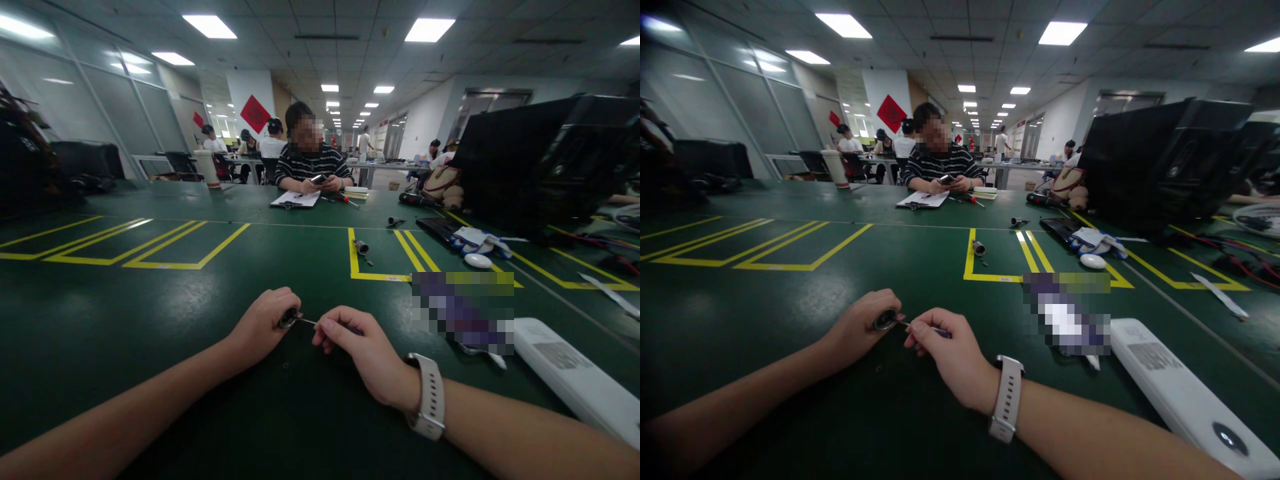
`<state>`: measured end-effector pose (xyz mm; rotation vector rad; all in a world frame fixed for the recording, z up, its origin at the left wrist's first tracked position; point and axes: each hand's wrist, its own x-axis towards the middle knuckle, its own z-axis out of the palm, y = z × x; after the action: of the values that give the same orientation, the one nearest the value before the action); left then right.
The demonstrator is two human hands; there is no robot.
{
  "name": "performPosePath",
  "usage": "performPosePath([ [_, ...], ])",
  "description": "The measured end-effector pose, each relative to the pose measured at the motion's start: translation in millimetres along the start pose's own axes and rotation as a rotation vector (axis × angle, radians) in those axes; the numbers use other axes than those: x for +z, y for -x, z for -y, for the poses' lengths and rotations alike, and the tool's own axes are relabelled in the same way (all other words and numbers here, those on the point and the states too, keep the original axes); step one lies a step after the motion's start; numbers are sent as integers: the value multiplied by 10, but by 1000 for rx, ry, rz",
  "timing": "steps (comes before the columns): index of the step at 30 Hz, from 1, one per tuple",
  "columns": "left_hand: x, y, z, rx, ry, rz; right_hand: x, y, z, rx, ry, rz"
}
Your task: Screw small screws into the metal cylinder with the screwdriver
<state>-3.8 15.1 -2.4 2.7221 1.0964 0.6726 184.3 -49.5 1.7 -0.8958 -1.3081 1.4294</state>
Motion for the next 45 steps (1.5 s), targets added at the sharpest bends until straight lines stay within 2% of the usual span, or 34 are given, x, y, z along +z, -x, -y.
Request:
performPosePath([
  [4,6,13,8,-7,35,-18,-4,-20,-15,81,-213,-13],
  [12,-3,-8,2,14,115,-21,-20,-25,-1,126,-324,-14],
  [18,-3,-21,-8,2,107,-26,-13,-22,-16,76,-281,-30],
  [22,-2,-25,-4,-2,62,-16,-12,-2,-13,-4,-129,-53],
  [26,-3,-25,-16,6,11,2,-12,14,-9,-45,13,-18],
  [38,-12,-15,3,41,138,-47,-15,-21,4,117,-340,3],
  [41,-10,-18,2,33,129,-43,-19,-16,-1,92,-326,-10],
  [45,-4,-23,5,-3,69,-45,-7,-5,-7,10,-173,-45],
])
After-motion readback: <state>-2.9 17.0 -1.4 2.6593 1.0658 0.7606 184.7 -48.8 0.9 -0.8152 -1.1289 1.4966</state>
